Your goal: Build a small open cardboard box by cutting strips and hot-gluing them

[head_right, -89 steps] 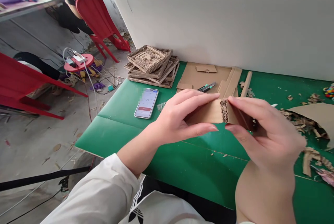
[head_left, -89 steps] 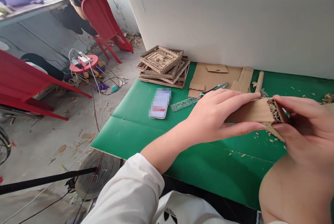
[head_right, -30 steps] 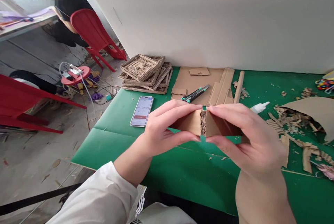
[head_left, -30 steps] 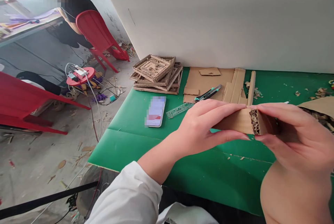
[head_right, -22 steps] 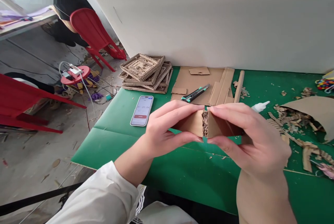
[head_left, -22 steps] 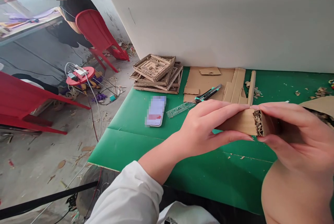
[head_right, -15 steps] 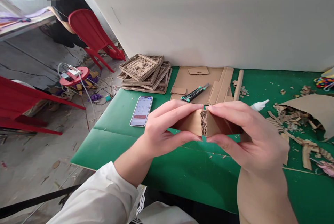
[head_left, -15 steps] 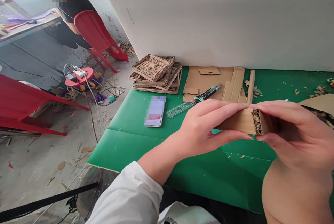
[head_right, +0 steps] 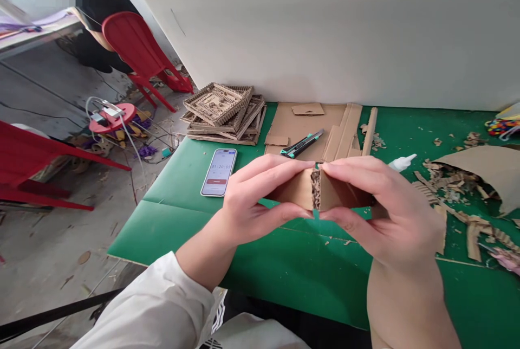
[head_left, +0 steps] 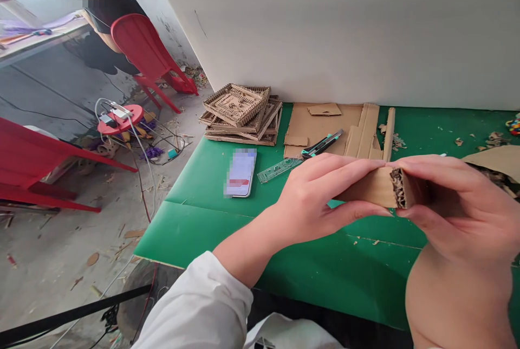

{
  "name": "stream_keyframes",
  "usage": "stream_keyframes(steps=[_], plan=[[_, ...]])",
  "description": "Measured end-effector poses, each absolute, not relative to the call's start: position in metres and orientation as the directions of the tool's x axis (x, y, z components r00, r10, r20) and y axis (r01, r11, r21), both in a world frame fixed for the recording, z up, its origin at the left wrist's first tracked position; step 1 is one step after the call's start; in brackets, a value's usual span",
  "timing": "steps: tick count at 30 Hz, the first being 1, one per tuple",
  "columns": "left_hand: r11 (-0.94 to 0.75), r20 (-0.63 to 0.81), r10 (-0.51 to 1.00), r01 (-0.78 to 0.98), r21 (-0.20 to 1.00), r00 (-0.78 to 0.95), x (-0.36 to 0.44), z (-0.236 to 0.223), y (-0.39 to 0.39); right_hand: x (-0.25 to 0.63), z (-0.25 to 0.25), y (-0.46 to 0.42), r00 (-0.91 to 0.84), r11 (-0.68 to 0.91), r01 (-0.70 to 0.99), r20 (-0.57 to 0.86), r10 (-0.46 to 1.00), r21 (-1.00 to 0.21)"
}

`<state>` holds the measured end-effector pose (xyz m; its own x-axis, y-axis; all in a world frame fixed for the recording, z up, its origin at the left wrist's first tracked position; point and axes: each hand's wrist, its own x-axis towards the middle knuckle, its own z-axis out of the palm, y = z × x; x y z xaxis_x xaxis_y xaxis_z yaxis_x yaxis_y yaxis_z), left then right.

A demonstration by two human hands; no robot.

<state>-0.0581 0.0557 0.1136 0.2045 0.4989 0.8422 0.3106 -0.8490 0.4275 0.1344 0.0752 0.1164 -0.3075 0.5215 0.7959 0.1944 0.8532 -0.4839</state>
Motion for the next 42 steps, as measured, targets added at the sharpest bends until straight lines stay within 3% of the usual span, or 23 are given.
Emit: stream_keyframes(steps=[12,17,25,30,33,42], plan=[[-0.831,0.828,0.518,0.358,0.426,0.215,-0.059,0.116,0.054,0.132,0.117,0.077,-0.29,0.891,0.173,0.843,0.454,-0.42],[-0.821,0.825,0.523,0.385,0.421,0.213,-0.061,0.113,0.058,0.129,0.113,0.08,-0.291,0.86,0.21,0.81,0.509,-0.465],[-0.728,0.793,0.588,0.529,0.436,0.156,-0.061,0.105,0.064,0.121,0.102,0.09,-0.338,0.865,0.454,0.856,0.391,-0.216],[-0.687,0.835,0.52,0.668,0.285,0.178,-0.055,0.096,0.068,0.118,0.1,0.09,-0.282,0.816,0.555,0.887,0.366,-0.16],[-0.648,0.845,0.506,0.723,0.239,0.174,-0.054,0.094,0.07,0.115,0.1,0.091,-0.281,0.821,0.552,0.895,0.347,-0.145],[-0.644,0.873,0.482,0.708,0.291,0.08,-0.051,0.095,0.067,0.111,0.102,0.087,-0.311,0.897,0.415,0.903,0.295,-0.15]])
